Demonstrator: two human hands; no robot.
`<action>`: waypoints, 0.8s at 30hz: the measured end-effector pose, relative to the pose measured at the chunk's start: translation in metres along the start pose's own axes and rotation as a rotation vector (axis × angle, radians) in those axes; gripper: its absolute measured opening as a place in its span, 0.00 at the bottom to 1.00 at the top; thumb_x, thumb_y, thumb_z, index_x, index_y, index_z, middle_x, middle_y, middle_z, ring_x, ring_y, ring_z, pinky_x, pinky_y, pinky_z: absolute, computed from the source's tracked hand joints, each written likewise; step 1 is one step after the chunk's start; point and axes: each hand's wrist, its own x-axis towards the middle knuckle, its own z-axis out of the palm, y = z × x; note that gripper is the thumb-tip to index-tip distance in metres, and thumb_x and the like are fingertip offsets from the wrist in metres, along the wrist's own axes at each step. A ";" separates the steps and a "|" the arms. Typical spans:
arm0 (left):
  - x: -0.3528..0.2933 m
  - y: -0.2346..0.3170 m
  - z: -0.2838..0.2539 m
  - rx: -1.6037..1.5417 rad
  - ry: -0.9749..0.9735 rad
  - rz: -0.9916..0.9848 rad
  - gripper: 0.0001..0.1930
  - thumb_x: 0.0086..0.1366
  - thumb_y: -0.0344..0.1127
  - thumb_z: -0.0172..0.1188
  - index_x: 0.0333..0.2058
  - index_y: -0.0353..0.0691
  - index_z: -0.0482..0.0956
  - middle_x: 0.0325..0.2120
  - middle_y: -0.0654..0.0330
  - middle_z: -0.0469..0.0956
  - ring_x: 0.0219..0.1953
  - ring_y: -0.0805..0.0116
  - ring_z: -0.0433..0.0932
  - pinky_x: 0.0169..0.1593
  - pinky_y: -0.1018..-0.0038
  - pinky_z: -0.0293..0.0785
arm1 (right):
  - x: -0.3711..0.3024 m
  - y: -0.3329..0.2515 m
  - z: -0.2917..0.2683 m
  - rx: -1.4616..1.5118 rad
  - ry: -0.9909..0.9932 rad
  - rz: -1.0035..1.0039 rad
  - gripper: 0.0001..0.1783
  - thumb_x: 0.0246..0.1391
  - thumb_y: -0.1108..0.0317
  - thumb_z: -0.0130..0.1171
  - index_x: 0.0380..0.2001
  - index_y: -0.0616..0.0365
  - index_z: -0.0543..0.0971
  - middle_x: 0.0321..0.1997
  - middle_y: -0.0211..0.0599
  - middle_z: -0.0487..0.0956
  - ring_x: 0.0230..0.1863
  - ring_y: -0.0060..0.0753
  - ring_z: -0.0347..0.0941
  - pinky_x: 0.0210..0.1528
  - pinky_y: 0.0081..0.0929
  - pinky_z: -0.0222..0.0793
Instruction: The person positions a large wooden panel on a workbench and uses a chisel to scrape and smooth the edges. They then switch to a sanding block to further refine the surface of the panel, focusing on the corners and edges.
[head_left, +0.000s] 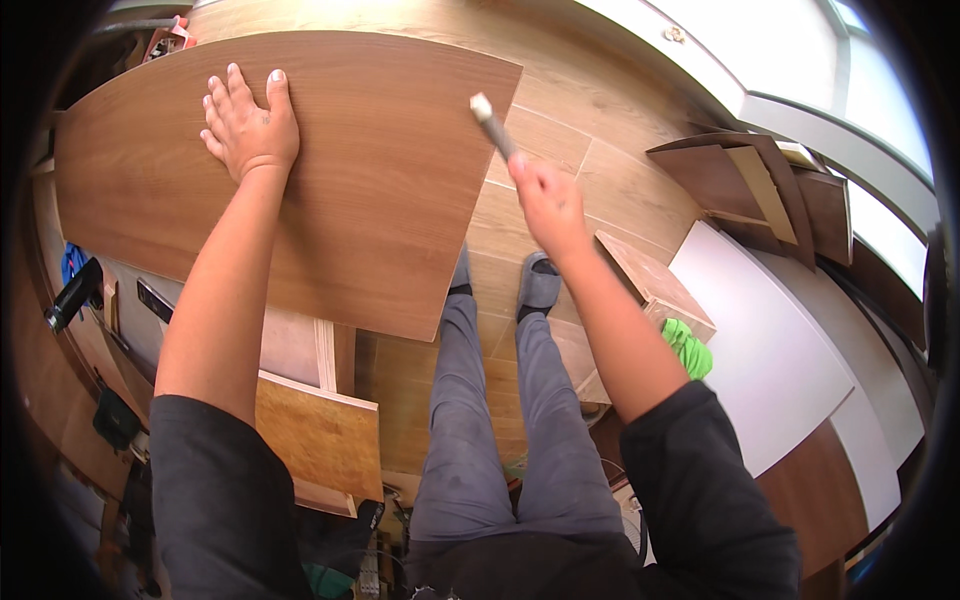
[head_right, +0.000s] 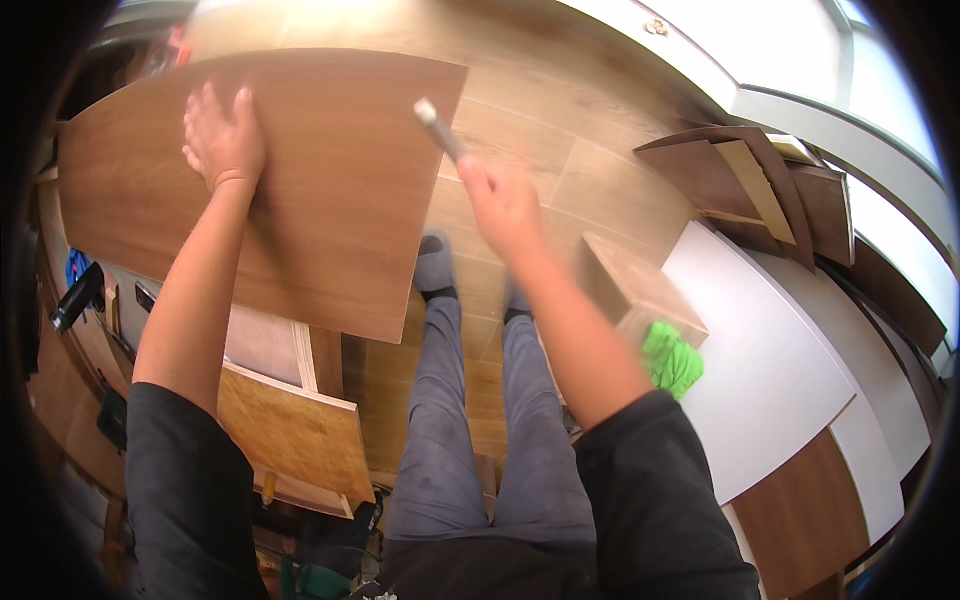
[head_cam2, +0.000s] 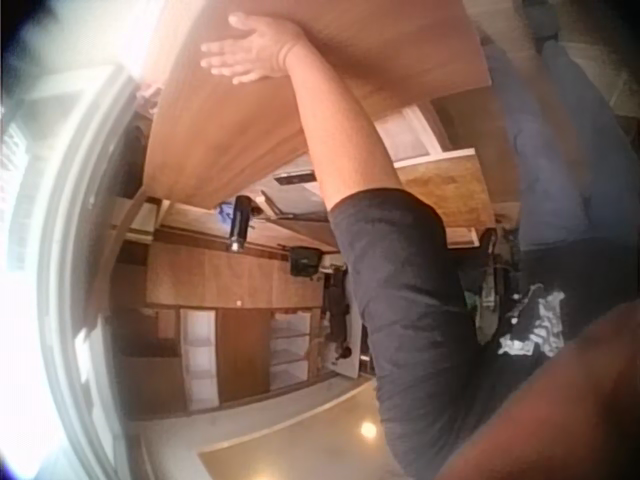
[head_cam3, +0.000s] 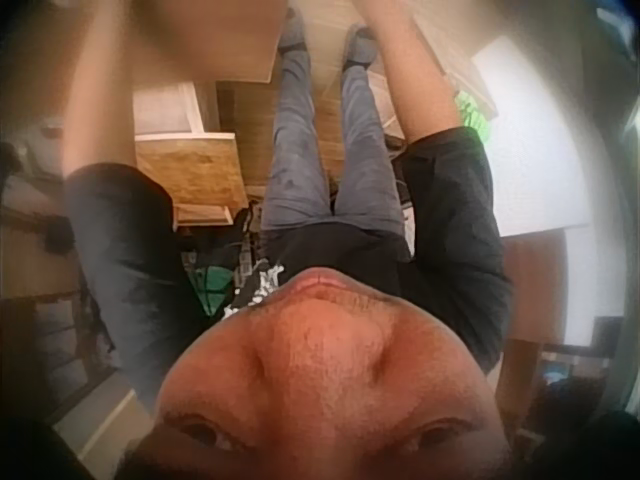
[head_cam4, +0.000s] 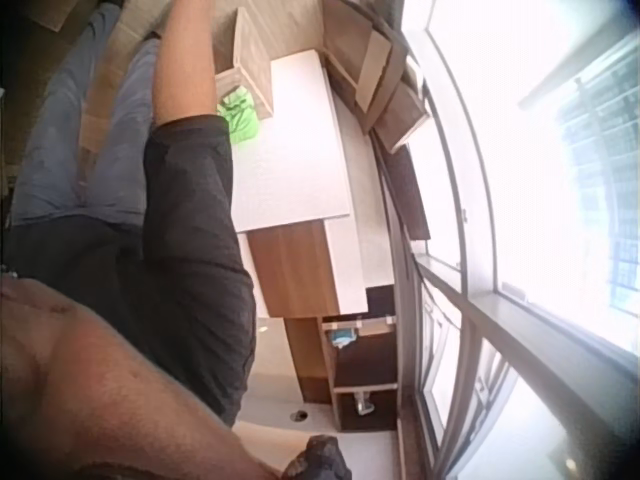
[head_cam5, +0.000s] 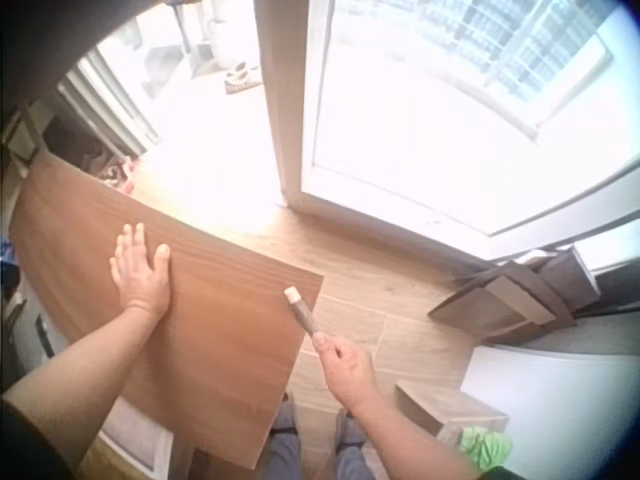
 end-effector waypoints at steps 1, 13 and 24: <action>-0.001 0.000 -0.001 -0.012 0.004 -0.005 0.40 0.68 0.68 0.41 0.72 0.52 0.54 0.75 0.58 0.46 0.77 0.59 0.40 0.75 0.51 0.30 | -0.014 0.009 0.002 0.024 0.000 0.012 0.31 0.66 0.44 0.54 0.19 0.60 0.69 0.17 0.24 0.60 0.23 0.20 0.55 0.25 0.28 0.55; -0.002 0.001 -0.001 -0.032 -0.007 -0.012 0.41 0.68 0.68 0.41 0.72 0.53 0.53 0.75 0.59 0.45 0.77 0.60 0.39 0.74 0.51 0.29 | 0.004 -0.004 0.000 0.117 -0.004 0.024 0.31 0.66 0.45 0.55 0.19 0.60 0.70 0.18 0.21 0.60 0.24 0.18 0.54 0.25 0.26 0.54; -0.001 0.002 0.000 -0.024 -0.001 -0.007 0.41 0.68 0.68 0.42 0.72 0.53 0.53 0.75 0.58 0.45 0.77 0.60 0.39 0.74 0.50 0.29 | 0.042 -0.032 -0.005 0.105 0.041 0.046 0.32 0.66 0.44 0.54 0.18 0.59 0.71 0.17 0.23 0.62 0.23 0.20 0.56 0.25 0.28 0.56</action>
